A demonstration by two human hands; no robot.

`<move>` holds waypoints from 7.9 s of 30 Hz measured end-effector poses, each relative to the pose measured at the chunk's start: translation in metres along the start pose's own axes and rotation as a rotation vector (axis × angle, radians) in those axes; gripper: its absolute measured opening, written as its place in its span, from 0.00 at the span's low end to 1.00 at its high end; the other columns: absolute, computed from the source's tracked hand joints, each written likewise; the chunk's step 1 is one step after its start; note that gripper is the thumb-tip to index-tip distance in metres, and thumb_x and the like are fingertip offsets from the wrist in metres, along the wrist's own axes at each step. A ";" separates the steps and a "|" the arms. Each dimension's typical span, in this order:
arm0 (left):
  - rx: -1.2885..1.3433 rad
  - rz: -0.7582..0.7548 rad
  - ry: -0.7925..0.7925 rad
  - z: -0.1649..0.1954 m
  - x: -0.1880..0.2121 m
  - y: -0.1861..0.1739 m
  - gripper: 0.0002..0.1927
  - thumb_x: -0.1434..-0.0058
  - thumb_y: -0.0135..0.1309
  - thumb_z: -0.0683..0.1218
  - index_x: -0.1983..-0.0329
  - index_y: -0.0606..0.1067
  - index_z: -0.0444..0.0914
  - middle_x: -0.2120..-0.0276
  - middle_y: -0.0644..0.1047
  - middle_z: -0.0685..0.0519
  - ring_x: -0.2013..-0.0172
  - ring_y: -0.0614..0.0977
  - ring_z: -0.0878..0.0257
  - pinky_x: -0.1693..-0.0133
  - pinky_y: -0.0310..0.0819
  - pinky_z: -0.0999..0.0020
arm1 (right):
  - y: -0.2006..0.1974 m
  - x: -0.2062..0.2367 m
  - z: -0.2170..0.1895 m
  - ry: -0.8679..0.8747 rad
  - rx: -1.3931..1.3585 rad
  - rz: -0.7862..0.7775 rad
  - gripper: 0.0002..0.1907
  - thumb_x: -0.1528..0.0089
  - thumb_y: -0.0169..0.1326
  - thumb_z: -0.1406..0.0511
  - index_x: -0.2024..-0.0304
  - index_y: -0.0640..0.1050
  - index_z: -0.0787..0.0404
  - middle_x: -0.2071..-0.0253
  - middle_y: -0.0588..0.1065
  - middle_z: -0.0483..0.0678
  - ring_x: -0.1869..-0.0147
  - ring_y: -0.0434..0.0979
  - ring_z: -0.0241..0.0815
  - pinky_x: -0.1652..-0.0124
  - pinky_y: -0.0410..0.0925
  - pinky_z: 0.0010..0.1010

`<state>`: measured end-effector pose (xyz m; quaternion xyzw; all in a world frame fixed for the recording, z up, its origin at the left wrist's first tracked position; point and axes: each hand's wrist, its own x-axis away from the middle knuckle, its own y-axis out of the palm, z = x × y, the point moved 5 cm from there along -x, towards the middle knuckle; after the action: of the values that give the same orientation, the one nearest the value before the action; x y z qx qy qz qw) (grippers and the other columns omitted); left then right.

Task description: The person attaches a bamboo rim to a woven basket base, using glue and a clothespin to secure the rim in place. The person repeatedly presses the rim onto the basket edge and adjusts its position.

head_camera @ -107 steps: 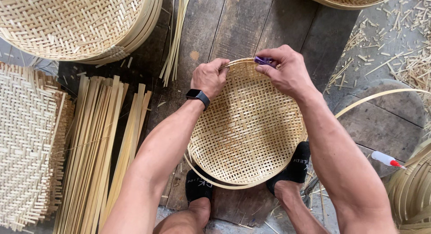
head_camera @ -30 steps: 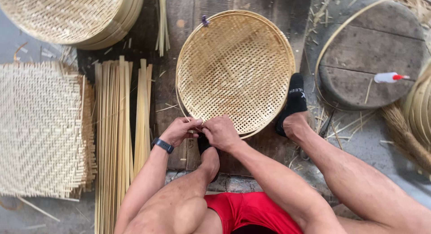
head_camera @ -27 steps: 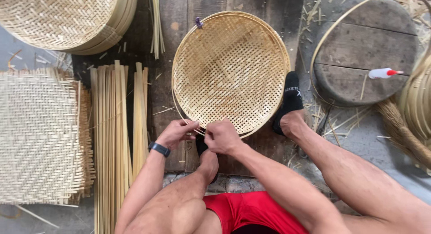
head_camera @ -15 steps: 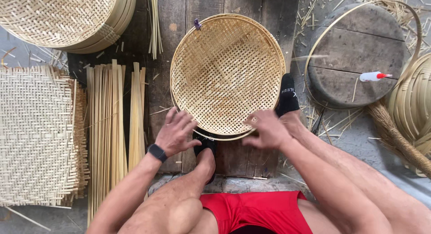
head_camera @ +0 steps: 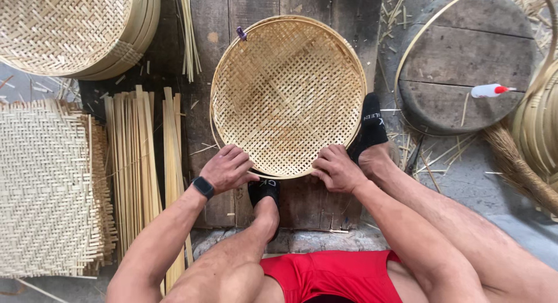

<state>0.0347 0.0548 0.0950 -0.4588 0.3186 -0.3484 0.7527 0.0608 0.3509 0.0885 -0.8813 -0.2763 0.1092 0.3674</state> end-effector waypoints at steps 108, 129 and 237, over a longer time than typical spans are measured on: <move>-0.031 0.118 0.085 -0.069 0.014 0.025 0.29 0.36 0.51 0.70 0.73 0.76 0.41 0.70 0.73 0.53 0.61 0.75 0.58 0.43 0.63 0.54 | -0.096 -0.255 0.098 0.075 0.541 0.393 0.37 0.41 0.67 0.44 0.47 0.72 0.66 0.53 0.70 0.61 0.48 0.68 0.59 0.49 0.59 0.50; 0.065 -0.008 0.115 -0.083 0.007 0.026 0.31 0.33 0.49 0.71 0.73 0.73 0.40 0.70 0.71 0.53 0.63 0.75 0.56 0.54 0.68 0.62 | -0.001 -0.363 0.083 -0.359 0.349 0.209 0.23 0.35 0.65 0.52 0.73 0.69 0.58 0.68 0.65 0.46 0.60 0.64 0.45 0.57 0.63 0.37; -0.011 0.111 -0.091 -0.021 -0.011 0.050 0.23 0.39 0.55 0.66 0.70 0.75 0.43 0.68 0.73 0.55 0.58 0.75 0.58 0.46 0.65 0.55 | 0.035 -0.043 -0.013 0.209 0.020 -0.068 0.08 0.43 0.64 0.65 0.61 0.85 0.57 0.62 0.78 0.47 0.54 0.75 0.52 0.54 0.68 0.43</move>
<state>0.0235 0.0711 0.0436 -0.4600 0.3112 -0.2830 0.7820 0.0442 0.2988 0.0725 -0.8744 -0.2649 0.0069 0.4066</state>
